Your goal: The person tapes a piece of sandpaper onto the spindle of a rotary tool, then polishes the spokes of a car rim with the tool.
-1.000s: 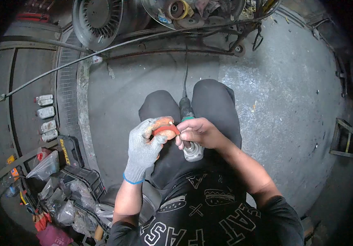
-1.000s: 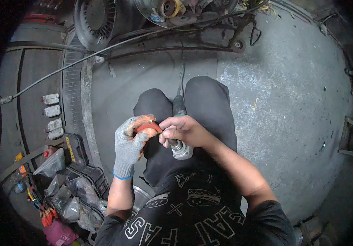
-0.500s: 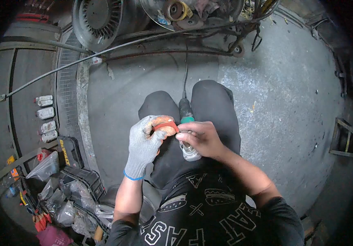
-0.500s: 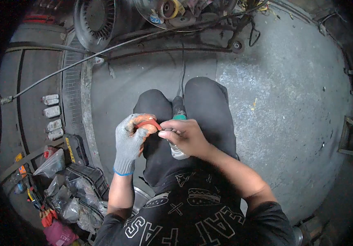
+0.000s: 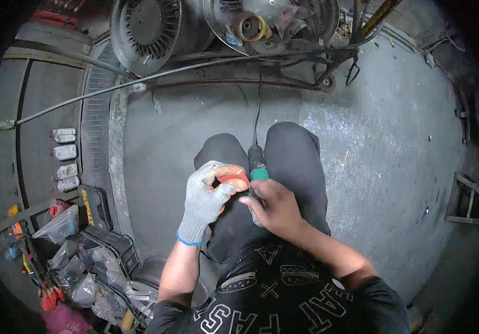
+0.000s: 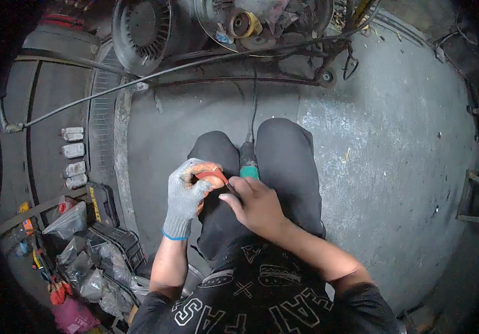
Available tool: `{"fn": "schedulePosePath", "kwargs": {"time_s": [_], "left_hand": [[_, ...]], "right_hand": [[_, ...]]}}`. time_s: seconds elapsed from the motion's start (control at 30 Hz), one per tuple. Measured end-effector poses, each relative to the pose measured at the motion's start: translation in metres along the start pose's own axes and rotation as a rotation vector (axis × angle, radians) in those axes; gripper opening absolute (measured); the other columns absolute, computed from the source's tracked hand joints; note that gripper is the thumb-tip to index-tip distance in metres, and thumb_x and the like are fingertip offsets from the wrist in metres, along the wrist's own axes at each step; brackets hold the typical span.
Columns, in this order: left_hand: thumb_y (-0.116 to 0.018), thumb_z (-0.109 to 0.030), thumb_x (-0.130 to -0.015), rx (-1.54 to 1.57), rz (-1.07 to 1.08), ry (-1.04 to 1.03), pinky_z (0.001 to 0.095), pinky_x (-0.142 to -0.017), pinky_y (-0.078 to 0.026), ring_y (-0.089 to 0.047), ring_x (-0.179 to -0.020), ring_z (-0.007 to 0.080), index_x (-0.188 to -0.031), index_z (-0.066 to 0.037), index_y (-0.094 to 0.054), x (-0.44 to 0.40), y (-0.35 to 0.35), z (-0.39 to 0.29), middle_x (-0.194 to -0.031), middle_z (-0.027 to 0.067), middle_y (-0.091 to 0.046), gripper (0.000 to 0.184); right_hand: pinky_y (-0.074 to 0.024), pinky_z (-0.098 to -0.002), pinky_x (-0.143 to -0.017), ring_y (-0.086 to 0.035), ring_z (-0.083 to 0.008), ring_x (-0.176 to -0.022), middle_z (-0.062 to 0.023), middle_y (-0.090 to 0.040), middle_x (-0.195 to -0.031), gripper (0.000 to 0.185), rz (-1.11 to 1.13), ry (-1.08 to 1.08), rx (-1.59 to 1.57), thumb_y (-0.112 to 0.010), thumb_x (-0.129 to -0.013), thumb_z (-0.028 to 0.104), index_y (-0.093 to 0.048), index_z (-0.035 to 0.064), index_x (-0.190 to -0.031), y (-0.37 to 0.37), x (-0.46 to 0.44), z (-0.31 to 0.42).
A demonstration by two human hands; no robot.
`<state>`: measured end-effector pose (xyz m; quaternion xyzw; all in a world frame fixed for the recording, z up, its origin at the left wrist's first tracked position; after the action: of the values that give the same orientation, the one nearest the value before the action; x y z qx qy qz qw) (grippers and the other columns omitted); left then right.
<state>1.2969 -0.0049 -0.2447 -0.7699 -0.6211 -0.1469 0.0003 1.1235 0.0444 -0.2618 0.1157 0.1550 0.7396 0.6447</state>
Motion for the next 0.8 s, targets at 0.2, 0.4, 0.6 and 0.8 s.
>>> {"fn": "schedulePosePath", "kwargs": {"time_s": [0.2,0.4,0.6,0.8], "left_hand": [[-0.073,-0.006,-0.07,0.02,0.033,0.149,0.0277,-0.079,-0.049,-0.064,-0.088,0.0157,-0.099,0.003,-0.07,0.001,0.0,-0.004,-0.096,0.0085,-0.069,0.03],[-0.071,-0.012,-0.071,0.119,0.087,0.013,0.0294,-0.081,-0.051,-0.065,-0.09,0.0184,-0.099,0.004,-0.07,-0.002,-0.002,0.012,-0.098,0.0109,-0.069,0.033],[-0.071,-0.009,-0.078,0.324,0.108,0.145,0.0223,-0.066,-0.047,-0.06,-0.076,0.0101,-0.101,-0.001,-0.072,0.001,-0.003,0.012,-0.093,0.0049,-0.068,0.025],[-0.068,-0.005,-0.073,0.19,0.077,0.397,0.0237,-0.071,-0.051,-0.064,-0.082,0.013,-0.101,0.005,-0.069,0.001,0.005,-0.02,-0.094,0.0102,-0.069,0.03]], "right_hand": [[-0.0529,-0.0315,-0.062,-0.066,-0.0167,-0.07,-0.011,-0.066,-0.08,0.024,0.086,-0.026,-0.249,-0.071,-0.087,0.013,-0.062,-0.0025,-0.103,0.003,-0.001,-0.018],[-0.0529,-0.0276,-0.07,-0.065,-0.012,-0.077,-0.0062,-0.068,-0.084,0.019,0.496,-0.307,-0.98,-0.065,-0.092,0.011,-0.064,-0.0046,-0.103,-0.001,-0.014,-0.053],[-0.052,-0.0277,-0.077,-0.065,-0.0119,-0.082,-0.0045,-0.069,-0.086,0.017,0.543,-0.299,-0.97,-0.06,-0.096,0.013,-0.063,-0.0026,-0.103,0.0,-0.016,-0.048],[-0.053,-0.0316,-0.066,-0.067,-0.0216,-0.073,-0.0106,-0.067,-0.081,0.02,0.104,-0.137,-0.202,-0.068,-0.09,0.02,-0.062,0.0029,-0.098,0.002,-0.003,-0.008]]}}
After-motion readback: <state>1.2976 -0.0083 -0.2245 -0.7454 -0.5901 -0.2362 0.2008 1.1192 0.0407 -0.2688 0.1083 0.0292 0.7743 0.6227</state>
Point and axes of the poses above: each hand's wrist, its own x-axis away from the middle knuckle, its own y-axis out of the back of the hand, z = x × y, the point moved 1 cm from there along -x, towards the middle knuckle
